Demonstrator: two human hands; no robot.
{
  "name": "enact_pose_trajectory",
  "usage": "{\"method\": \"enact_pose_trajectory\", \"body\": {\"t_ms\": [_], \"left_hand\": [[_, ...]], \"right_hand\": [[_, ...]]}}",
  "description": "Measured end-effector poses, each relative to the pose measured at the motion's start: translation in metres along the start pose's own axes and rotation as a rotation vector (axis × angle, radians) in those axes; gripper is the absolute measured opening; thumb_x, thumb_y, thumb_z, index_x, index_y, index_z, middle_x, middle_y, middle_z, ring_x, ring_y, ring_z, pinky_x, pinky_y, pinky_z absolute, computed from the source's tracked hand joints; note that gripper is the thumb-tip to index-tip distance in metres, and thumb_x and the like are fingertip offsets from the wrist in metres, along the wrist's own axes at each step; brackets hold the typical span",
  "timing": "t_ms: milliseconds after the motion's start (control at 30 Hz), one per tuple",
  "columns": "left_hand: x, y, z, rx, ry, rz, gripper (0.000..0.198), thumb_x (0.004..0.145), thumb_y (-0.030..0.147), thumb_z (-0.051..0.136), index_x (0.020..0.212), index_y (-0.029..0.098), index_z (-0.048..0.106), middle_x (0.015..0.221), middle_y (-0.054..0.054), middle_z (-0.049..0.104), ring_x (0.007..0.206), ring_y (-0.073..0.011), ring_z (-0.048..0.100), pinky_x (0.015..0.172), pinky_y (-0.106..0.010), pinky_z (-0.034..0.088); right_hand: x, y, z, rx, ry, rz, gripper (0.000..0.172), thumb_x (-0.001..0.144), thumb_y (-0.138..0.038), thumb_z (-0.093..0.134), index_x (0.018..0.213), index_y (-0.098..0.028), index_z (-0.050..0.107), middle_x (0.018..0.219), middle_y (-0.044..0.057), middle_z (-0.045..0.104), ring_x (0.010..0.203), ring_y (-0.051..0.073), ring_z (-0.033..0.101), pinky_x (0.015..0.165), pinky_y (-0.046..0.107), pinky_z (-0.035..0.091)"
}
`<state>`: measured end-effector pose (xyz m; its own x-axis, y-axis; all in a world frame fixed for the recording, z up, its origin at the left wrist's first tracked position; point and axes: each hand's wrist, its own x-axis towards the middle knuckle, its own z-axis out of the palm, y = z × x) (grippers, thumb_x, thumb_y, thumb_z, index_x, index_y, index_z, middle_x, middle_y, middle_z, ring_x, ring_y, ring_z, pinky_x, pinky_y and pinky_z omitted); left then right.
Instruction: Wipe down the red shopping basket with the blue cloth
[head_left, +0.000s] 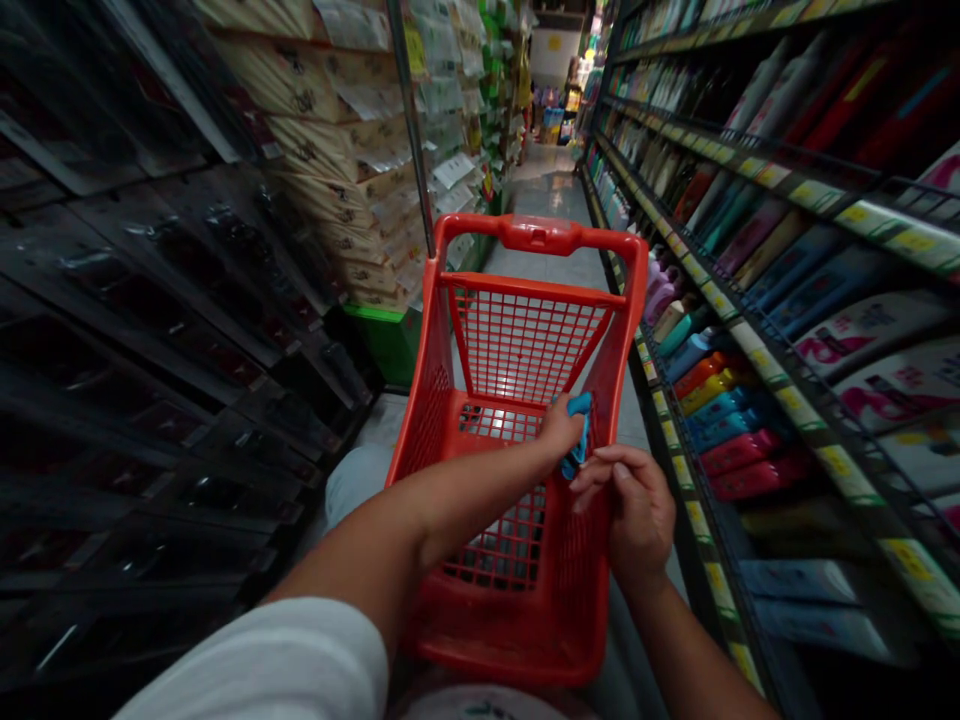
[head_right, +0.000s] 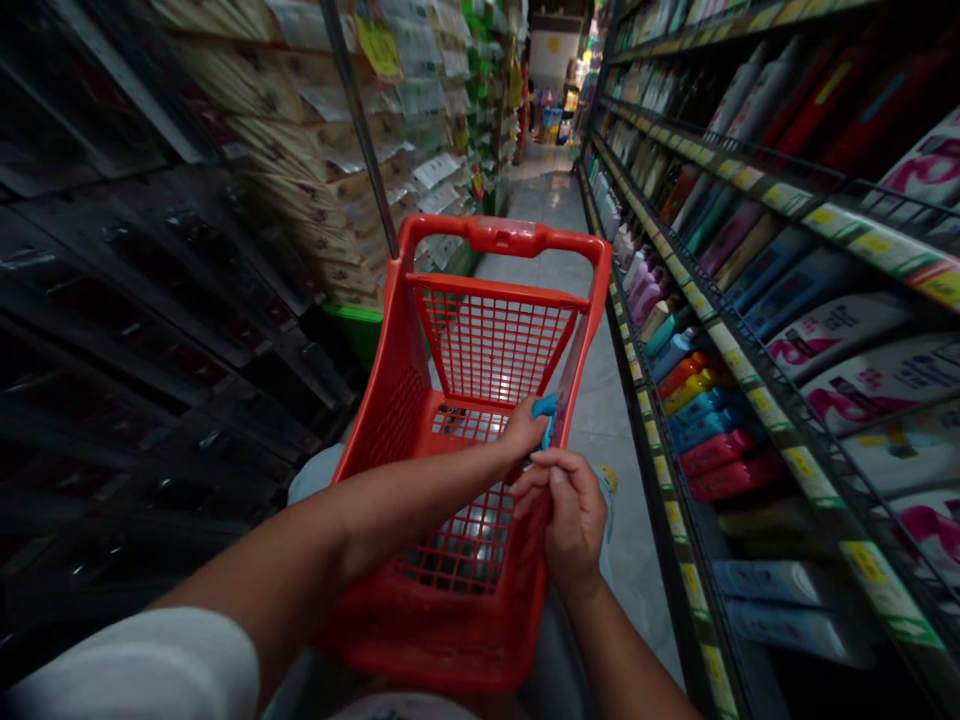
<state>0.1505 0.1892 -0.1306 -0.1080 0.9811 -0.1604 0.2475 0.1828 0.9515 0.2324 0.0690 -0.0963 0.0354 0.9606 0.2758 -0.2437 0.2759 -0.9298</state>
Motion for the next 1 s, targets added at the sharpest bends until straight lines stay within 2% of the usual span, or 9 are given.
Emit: {"method": "enact_pose_trajectory", "body": {"t_ms": [67, 167, 267, 333, 400, 567, 667, 800, 1000], "left_hand": [[-0.006, 0.005, -0.006, 0.012, -0.02, 0.061, 0.026, 0.094, 0.033, 0.061, 0.113, 0.015, 0.062, 0.107, -0.006, 0.066, 0.091, -0.0164, 0.064, 0.08, -0.037, 0.057], [-0.001, 0.037, -0.013, 0.03, -0.003, 0.256, 0.027, 0.091, 0.019, 0.058, 0.118, 0.019, 0.061, 0.117, -0.005, 0.062, 0.108, -0.0173, 0.06, 0.098, -0.035, 0.05], [-0.005, 0.055, -0.019, 0.068, -0.001, 0.382, 0.036, 0.084, 0.011, 0.056, 0.118, 0.022, 0.062, 0.125, -0.005, 0.057, 0.119, -0.0193, 0.054, 0.106, -0.032, 0.043], [-0.021, 0.048, -0.023, 0.098, -0.017, 0.404, 0.038, 0.08, 0.009, 0.055, 0.116, 0.022, 0.062, 0.121, -0.005, 0.058, 0.115, -0.0205, 0.056, 0.105, -0.034, 0.045], [-0.039, 0.036, -0.028, 0.129, -0.036, 0.411, 0.04, 0.079, 0.009, 0.054, 0.116, 0.022, 0.06, 0.117, -0.005, 0.06, 0.111, -0.0204, 0.058, 0.103, -0.036, 0.046], [-0.063, 0.029, -0.043, 0.265, -0.068, 0.436, 0.035, 0.08, 0.014, 0.054, 0.113, 0.022, 0.062, 0.114, -0.005, 0.06, 0.108, -0.0206, 0.057, 0.1, -0.035, 0.047], [-0.075, 0.036, -0.053, 0.386, -0.082, 0.445, 0.03, 0.081, 0.019, 0.059, 0.111, 0.023, 0.066, 0.113, -0.006, 0.057, 0.102, -0.0219, 0.056, 0.093, -0.036, 0.049], [-0.11, 0.034, -0.065, 0.558, -0.058, 0.47, 0.024, 0.089, 0.03, 0.057, 0.11, 0.024, 0.068, 0.113, -0.007, 0.055, 0.099, -0.0246, 0.054, 0.089, -0.039, 0.048], [-0.16, 0.013, -0.079, 1.144, 0.09, 0.594, 0.019, 0.092, 0.027, 0.057, 0.106, 0.028, 0.069, 0.126, -0.009, 0.059, 0.103, -0.0296, 0.054, 0.078, -0.042, 0.052]], "right_hand": [[0.001, 0.001, 0.002, 0.012, 0.016, -0.003, 0.018, 0.099, -0.031, 0.047, 0.1, -0.019, 0.061, 0.067, -0.001, 0.071, 0.045, 0.012, 0.06, 0.05, 0.025, 0.049], [0.001, 0.004, 0.007, 0.026, 0.047, -0.022, 0.017, 0.099, -0.031, 0.046, 0.101, -0.02, 0.06, 0.071, -0.001, 0.071, 0.048, 0.012, 0.061, 0.053, 0.026, 0.049], [0.002, 0.01, 0.011, -0.061, 0.155, -0.136, 0.017, 0.097, -0.032, 0.049, 0.106, -0.022, 0.059, 0.09, 0.003, 0.072, 0.076, 0.017, 0.069, 0.075, 0.035, 0.056], [0.004, 0.016, 0.012, -0.172, 0.263, -0.269, 0.023, 0.094, -0.033, 0.053, 0.113, -0.022, 0.059, 0.109, 0.008, 0.068, 0.104, 0.022, 0.066, 0.097, 0.044, 0.051], [0.007, 0.02, 0.012, -0.26, 0.338, -0.38, 0.031, 0.094, -0.034, 0.052, 0.122, -0.022, 0.057, 0.125, 0.011, 0.061, 0.122, 0.026, 0.057, 0.11, 0.051, 0.042], [0.012, 0.026, 0.022, -0.35, 0.349, -0.515, 0.042, 0.098, -0.035, 0.043, 0.138, -0.025, 0.047, 0.142, 0.013, 0.048, 0.137, 0.029, 0.045, 0.116, 0.057, 0.034], [0.007, 0.03, 0.033, -0.374, 0.302, -0.526, 0.044, 0.098, -0.036, 0.041, 0.14, -0.025, 0.044, 0.146, 0.014, 0.044, 0.139, 0.03, 0.043, 0.117, 0.059, 0.033], [-0.013, 0.042, 0.041, -0.383, 0.225, -0.476, 0.046, 0.099, -0.039, 0.036, 0.142, -0.025, 0.042, 0.151, 0.014, 0.039, 0.142, 0.03, 0.039, 0.118, 0.06, 0.032], [-0.048, 0.056, 0.027, -0.366, 0.17, -0.344, 0.049, 0.101, -0.038, 0.034, 0.148, -0.025, 0.038, 0.156, 0.013, 0.038, 0.146, 0.029, 0.037, 0.12, 0.062, 0.029]]}}
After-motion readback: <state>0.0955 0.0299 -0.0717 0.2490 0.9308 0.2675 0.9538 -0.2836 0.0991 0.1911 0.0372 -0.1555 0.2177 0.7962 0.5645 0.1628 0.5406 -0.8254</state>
